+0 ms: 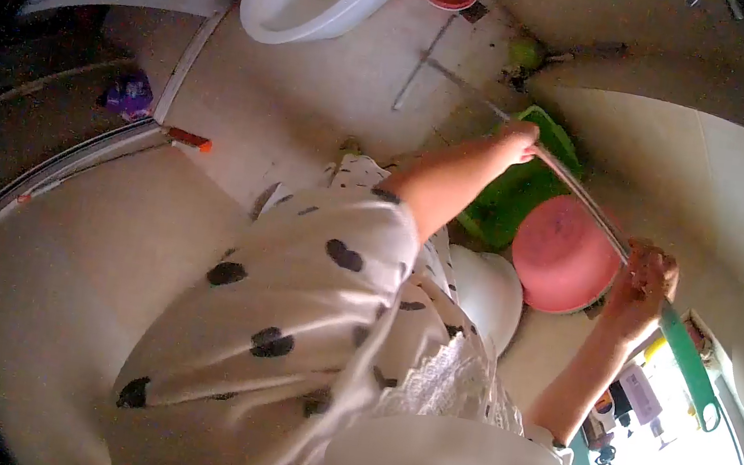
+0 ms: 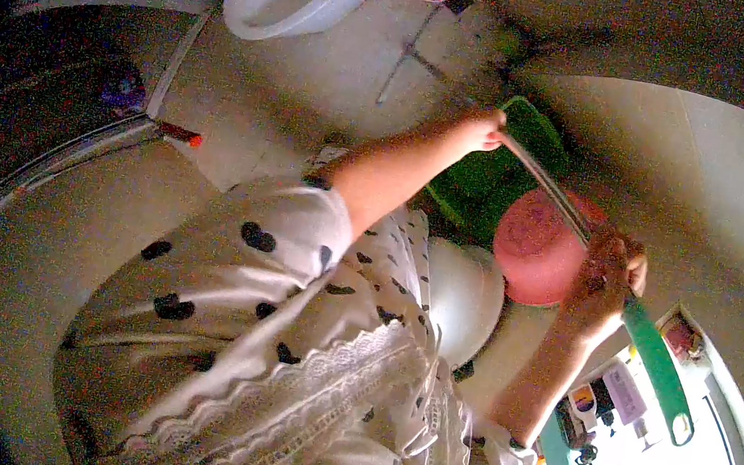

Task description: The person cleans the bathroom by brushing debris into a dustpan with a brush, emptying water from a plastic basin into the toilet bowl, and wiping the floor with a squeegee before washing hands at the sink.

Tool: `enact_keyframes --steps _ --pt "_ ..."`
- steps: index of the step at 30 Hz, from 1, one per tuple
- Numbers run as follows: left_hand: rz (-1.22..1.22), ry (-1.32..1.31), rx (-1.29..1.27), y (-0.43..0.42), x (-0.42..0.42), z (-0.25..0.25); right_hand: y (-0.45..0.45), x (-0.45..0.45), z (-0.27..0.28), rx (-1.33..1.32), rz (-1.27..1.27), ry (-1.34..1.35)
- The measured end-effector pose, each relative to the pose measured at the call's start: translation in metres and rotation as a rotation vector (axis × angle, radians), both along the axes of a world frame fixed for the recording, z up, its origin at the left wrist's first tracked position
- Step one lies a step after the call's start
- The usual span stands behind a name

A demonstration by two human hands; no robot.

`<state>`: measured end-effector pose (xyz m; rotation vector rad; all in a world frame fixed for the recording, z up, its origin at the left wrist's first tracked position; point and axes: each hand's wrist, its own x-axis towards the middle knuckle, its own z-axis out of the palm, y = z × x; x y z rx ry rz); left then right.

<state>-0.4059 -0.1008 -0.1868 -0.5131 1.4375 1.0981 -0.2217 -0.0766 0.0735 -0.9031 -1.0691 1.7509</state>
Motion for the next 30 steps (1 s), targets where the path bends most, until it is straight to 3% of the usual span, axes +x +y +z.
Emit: enact_keyframes --steps 2,4,5,8,12,14,16,17,21,22,24,26,30 --pt "-0.098 -0.080 0.150 0.030 0.004 -0.023 0.002 -0.003 0.010 0.068 0.092 -0.089" --pt "-0.071 -0.178 0.334 0.052 0.005 -0.150 -0.001 -0.013 0.009 0.140 0.075 -0.240" --pt "-0.178 -0.205 0.410 0.058 0.002 -0.186 0.000 -0.018 0.005 0.235 0.131 -0.134" --pt "-0.069 -0.021 0.162 0.030 0.009 -0.017 -0.003 -0.013 0.012 0.168 0.133 0.064" --pt "-0.014 -0.046 0.166 -0.020 -0.003 -0.065 -0.017 -0.014 0.000 0.057 0.044 -0.036" --pt "-0.063 -0.153 0.491 -0.059 -0.014 -0.203 -0.032 -0.024 -0.013 -0.120 -0.034 -0.019" --pt "0.004 -0.039 0.134 -0.068 -0.028 -0.154 -0.040 -0.034 -0.031 -0.092 0.063 0.020" --pt "0.224 0.035 -0.078 -0.055 -0.028 -0.067 -0.045 -0.045 -0.022 -0.111 -0.006 -0.002" --pt "0.247 -0.079 0.219 -0.053 -0.028 -0.076 -0.026 -0.040 -0.015 -0.085 0.033 -0.113" --pt "0.262 -0.048 0.219 -0.049 -0.021 -0.064 -0.019 -0.033 -0.020 -0.017 0.173 -0.022" --pt "0.260 0.013 0.217 -0.037 -0.003 -0.034 -0.014 -0.026 -0.014 0.091 0.216 -0.026" --pt "0.257 0.074 0.217 -0.028 0.020 -0.011 -0.007 -0.003 0.002 0.058 0.057 -0.144" --pt "0.066 -0.095 0.161 -0.037 0.066 0.012 -0.007 0.055 0.014 0.160 0.164 0.060"
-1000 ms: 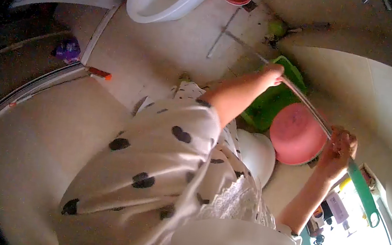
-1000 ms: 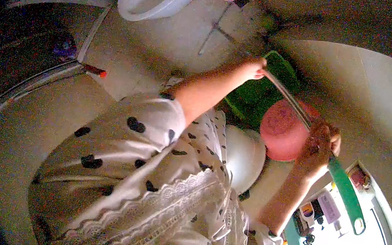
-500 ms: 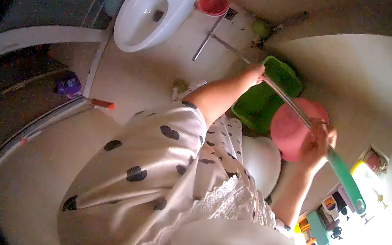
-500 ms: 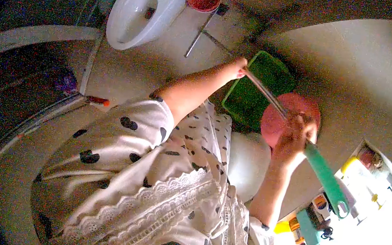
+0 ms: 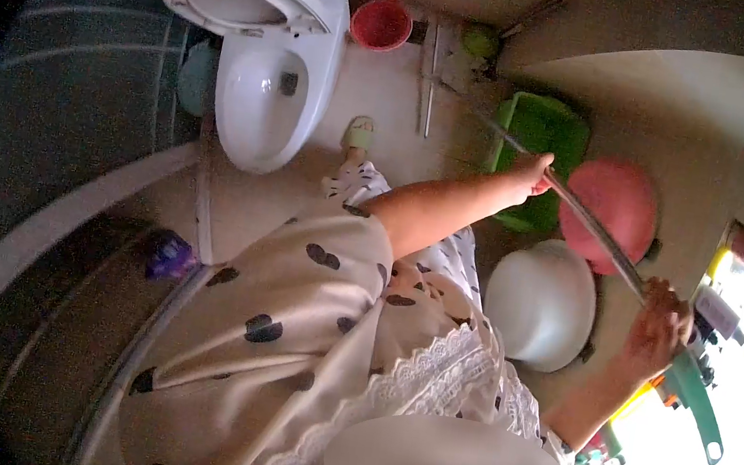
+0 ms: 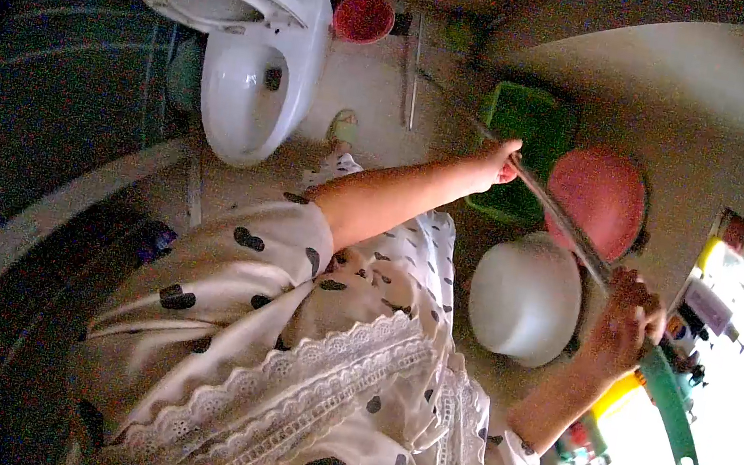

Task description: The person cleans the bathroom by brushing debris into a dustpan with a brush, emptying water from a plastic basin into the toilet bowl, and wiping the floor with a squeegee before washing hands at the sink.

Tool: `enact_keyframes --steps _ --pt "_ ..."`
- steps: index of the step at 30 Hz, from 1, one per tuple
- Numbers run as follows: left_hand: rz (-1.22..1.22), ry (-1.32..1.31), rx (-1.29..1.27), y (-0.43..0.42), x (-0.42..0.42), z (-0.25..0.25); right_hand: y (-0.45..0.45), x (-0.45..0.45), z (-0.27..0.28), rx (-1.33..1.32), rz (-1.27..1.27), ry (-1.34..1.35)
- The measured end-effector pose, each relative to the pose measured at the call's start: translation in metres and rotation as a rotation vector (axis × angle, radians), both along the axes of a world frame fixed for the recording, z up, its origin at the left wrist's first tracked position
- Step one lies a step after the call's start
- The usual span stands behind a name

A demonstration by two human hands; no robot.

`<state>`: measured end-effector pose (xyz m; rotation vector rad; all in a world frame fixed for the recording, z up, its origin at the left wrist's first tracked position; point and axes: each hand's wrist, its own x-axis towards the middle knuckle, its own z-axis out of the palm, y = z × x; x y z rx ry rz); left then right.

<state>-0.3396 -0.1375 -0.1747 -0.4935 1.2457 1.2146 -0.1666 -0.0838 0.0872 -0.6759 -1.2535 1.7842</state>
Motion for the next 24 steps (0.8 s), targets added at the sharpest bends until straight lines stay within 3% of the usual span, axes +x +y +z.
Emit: enact_keyframes --steps 2,4,7,11,18,24 --pt "0.038 -0.034 -0.011 -0.018 0.007 -0.010 -0.012 0.006 -0.012 0.019 0.154 -0.006" --pt "-0.041 -0.067 0.013 -0.043 0.014 0.002 -0.034 0.002 0.011 0.066 0.108 -0.053" --pt "0.032 -0.050 -0.051 -0.042 0.012 0.029 -0.038 -0.003 0.024 0.080 0.082 -0.076" --pt "-0.120 -0.126 -0.078 -0.068 0.033 -0.007 -0.058 0.002 0.026 0.131 0.052 -0.104" --pt "-0.218 -0.234 -0.160 -0.080 0.063 0.023 -0.076 0.005 0.049 0.245 -0.060 0.006" --pt "-0.272 -0.356 -0.185 -0.082 0.087 0.019 -0.079 0.025 0.041 0.329 0.032 0.006"
